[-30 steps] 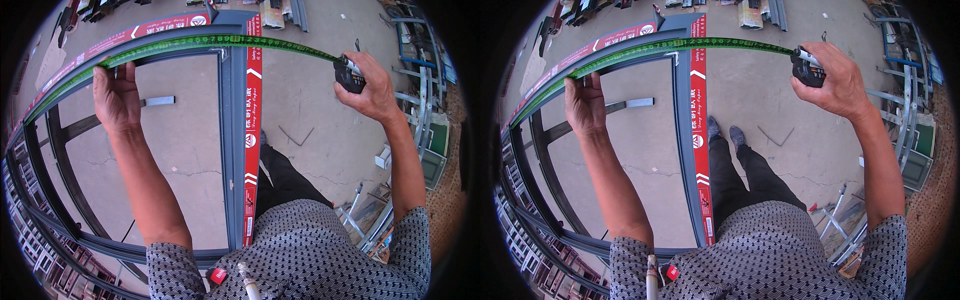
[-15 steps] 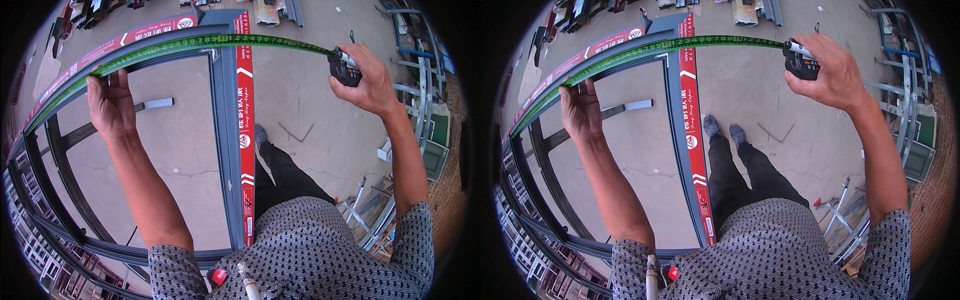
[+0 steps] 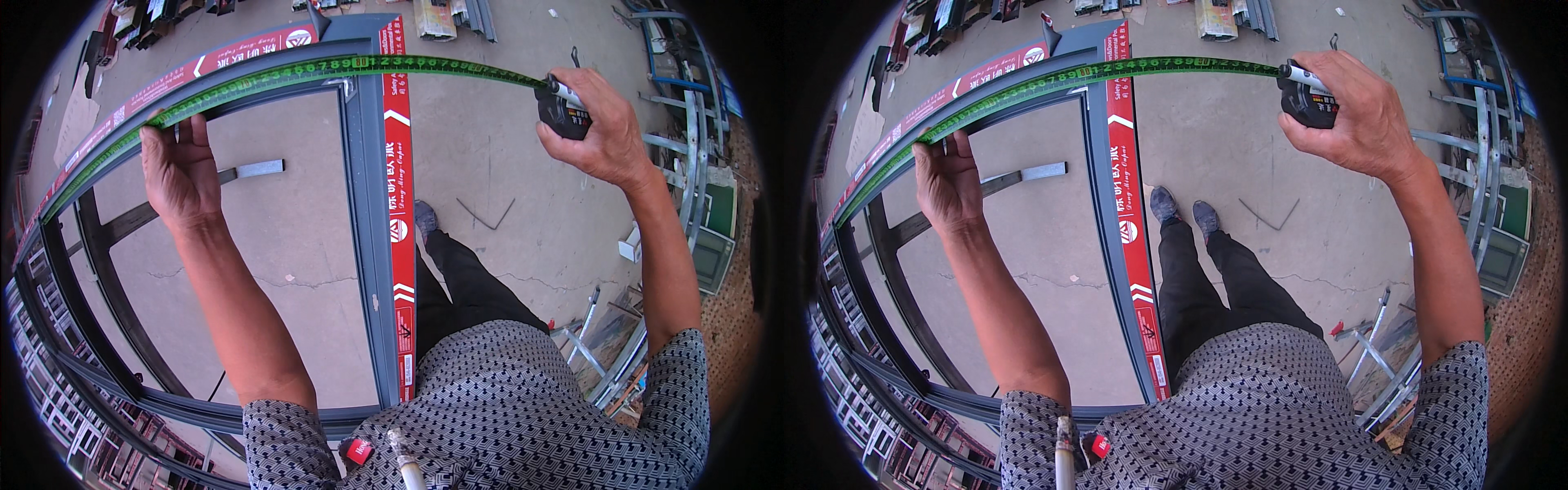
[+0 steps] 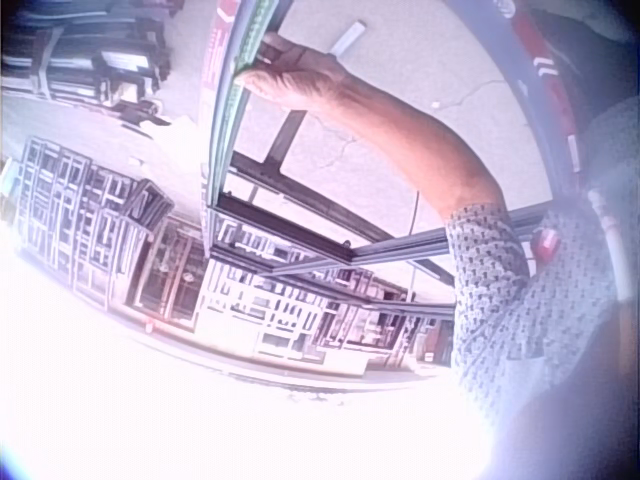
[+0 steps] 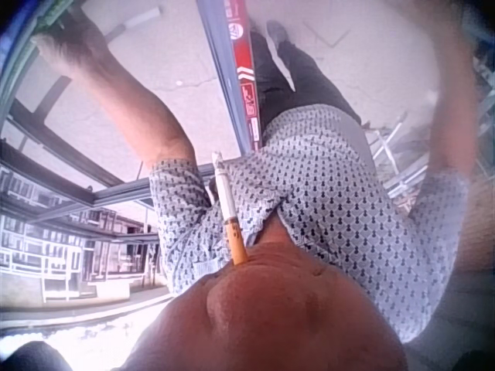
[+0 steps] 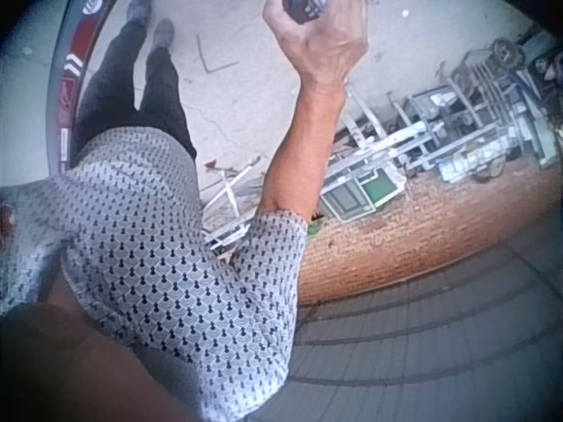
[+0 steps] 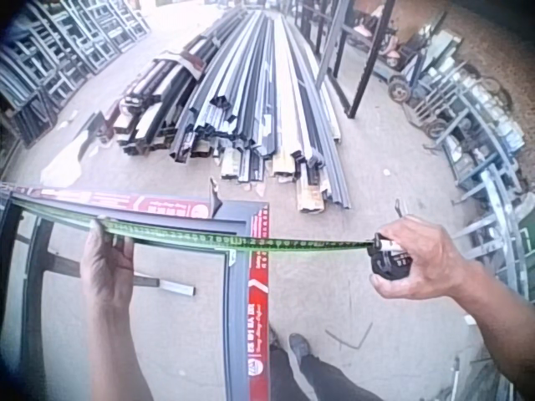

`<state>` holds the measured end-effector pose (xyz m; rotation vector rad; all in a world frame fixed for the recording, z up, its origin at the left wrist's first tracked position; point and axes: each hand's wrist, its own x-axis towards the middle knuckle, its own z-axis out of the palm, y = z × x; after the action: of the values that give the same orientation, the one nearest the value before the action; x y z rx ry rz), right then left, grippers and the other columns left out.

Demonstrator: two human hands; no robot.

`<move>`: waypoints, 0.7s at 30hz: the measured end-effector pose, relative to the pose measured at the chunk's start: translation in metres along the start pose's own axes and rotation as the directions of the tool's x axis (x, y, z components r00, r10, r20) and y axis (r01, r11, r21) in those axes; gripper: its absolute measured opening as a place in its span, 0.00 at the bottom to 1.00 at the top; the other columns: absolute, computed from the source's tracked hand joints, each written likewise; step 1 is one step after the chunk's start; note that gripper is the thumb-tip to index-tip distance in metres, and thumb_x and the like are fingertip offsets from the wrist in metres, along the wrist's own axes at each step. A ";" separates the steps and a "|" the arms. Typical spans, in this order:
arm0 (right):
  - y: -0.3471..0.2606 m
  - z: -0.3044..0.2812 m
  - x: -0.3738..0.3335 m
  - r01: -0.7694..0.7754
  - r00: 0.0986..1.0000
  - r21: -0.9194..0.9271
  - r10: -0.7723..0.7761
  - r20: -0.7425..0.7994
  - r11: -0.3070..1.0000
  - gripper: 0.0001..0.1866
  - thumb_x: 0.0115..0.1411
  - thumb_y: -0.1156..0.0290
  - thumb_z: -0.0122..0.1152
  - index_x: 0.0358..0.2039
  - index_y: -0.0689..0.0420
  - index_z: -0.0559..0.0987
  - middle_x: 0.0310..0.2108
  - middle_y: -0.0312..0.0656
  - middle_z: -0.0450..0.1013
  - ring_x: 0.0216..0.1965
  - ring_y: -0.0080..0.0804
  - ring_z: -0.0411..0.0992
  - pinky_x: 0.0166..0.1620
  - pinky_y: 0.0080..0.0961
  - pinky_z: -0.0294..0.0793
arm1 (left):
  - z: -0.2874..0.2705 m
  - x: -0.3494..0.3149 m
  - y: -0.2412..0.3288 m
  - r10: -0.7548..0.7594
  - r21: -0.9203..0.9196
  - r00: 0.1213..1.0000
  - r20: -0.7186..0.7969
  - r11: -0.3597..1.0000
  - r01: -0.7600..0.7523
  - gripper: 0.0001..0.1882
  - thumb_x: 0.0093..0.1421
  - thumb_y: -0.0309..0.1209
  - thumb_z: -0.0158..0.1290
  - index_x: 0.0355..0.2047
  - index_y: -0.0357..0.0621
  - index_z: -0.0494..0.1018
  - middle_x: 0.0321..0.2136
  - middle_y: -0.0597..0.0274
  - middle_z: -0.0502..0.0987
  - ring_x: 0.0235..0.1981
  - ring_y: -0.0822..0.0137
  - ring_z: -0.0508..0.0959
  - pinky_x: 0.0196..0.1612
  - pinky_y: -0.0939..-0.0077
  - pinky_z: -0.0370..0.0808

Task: The person measures the dimensions of a large metal window frame using a green tape measure and a marker. They record the measurements on a piece of cardboard while standing in a workshop environment.

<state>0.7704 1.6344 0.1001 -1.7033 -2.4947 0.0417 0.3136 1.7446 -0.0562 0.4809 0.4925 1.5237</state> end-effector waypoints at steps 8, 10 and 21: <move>-0.001 -0.001 0.001 -0.011 1.000 0.015 0.011 0.012 1.000 0.29 0.49 0.62 0.75 0.51 0.61 0.80 0.42 0.46 0.79 0.40 0.43 0.79 0.46 0.35 0.81 | 0.000 0.001 -0.002 0.018 0.011 1.000 -0.015 1.000 -0.018 0.15 0.72 0.34 0.54 0.52 0.37 0.78 0.51 0.52 0.82 0.55 0.57 0.80 0.61 0.59 0.80; -0.001 -0.001 0.001 -0.007 1.000 0.013 0.007 0.012 1.000 0.29 0.49 0.62 0.75 0.51 0.61 0.80 0.42 0.46 0.79 0.40 0.43 0.79 0.46 0.35 0.81 | 0.001 0.001 -0.002 0.022 0.017 0.999 -0.024 1.000 -0.022 0.15 0.72 0.34 0.54 0.52 0.38 0.78 0.51 0.52 0.82 0.55 0.57 0.80 0.61 0.59 0.80; 0.000 -0.003 0.003 -0.014 0.999 0.005 0.014 0.035 1.000 0.29 0.49 0.61 0.75 0.50 0.61 0.79 0.42 0.47 0.79 0.40 0.44 0.79 0.45 0.35 0.81 | 0.001 0.000 0.001 0.004 0.027 1.000 -0.004 1.000 -0.004 0.15 0.73 0.34 0.52 0.52 0.38 0.78 0.51 0.52 0.81 0.55 0.58 0.80 0.60 0.60 0.81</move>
<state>0.7694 1.6366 0.1033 -1.7327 -2.5051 0.0807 0.3139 1.7444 -0.0548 0.4994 0.5161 1.5236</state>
